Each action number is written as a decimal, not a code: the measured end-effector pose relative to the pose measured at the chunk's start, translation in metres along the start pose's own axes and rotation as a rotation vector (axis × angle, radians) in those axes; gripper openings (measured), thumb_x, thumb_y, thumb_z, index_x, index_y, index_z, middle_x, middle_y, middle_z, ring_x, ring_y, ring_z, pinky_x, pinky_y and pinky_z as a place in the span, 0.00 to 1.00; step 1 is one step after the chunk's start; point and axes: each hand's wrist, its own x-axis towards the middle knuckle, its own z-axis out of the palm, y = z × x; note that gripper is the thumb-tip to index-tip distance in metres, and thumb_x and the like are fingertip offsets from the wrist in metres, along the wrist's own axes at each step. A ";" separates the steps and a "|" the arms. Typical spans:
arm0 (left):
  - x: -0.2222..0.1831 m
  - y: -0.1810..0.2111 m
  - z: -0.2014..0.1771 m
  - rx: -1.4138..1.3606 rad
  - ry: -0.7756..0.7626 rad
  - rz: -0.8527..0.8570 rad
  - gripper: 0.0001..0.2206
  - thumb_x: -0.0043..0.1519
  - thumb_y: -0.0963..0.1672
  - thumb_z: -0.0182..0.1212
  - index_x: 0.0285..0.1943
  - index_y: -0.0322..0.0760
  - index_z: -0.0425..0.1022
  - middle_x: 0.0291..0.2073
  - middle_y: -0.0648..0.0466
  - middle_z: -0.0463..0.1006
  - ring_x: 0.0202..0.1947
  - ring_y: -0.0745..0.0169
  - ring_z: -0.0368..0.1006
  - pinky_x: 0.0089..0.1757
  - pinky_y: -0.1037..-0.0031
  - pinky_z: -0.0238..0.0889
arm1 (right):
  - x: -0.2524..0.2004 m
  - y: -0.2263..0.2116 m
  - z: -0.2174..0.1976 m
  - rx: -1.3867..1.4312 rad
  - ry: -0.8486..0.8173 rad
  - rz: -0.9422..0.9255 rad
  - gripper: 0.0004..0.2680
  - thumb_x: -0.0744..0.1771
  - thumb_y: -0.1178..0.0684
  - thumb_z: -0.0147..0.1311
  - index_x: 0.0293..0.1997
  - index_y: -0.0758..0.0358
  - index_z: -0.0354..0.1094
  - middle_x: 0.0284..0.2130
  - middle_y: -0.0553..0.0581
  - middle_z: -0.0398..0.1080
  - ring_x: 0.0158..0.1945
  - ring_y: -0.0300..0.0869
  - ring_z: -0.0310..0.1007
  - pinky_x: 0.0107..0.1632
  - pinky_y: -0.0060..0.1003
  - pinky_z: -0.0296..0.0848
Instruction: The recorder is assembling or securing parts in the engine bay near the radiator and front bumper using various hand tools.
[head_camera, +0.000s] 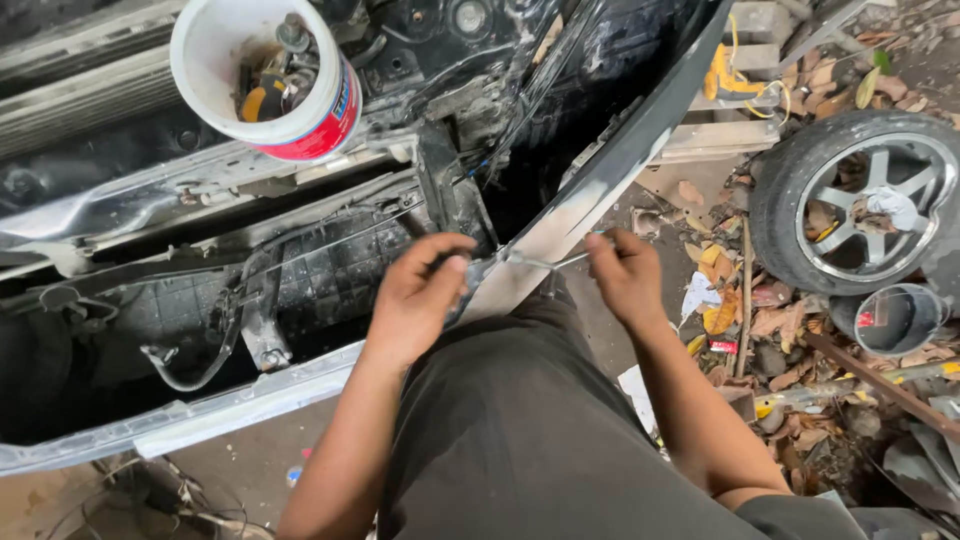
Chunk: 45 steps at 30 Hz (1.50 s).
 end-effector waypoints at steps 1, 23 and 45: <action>0.004 0.007 0.011 0.223 -0.054 0.088 0.11 0.67 0.41 0.58 0.57 0.32 0.77 0.41 0.51 0.78 0.37 0.68 0.72 0.39 0.74 0.67 | 0.003 -0.014 -0.009 0.085 0.025 0.040 0.13 0.70 0.46 0.56 0.32 0.67 0.69 0.19 0.50 0.66 0.23 0.33 0.60 0.26 0.31 0.59; 0.189 -0.002 0.058 0.345 0.042 -0.040 0.15 0.67 0.48 0.57 0.39 0.29 0.77 0.28 0.53 0.78 0.27 0.66 0.72 0.31 0.72 0.67 | 0.067 -0.073 0.082 -0.149 0.263 -0.455 0.09 0.71 0.55 0.56 0.56 0.62 0.72 0.45 0.58 0.76 0.45 0.49 0.77 0.49 0.41 0.75; 0.191 -0.012 0.048 0.047 0.050 -0.089 0.12 0.66 0.46 0.61 0.40 0.29 0.79 0.25 0.59 0.75 0.26 0.72 0.65 0.30 0.75 0.61 | 0.076 -0.047 0.097 1.078 -0.173 0.498 0.15 0.71 0.39 0.47 0.37 0.61 0.66 0.26 0.53 0.72 0.27 0.42 0.71 0.31 0.40 0.75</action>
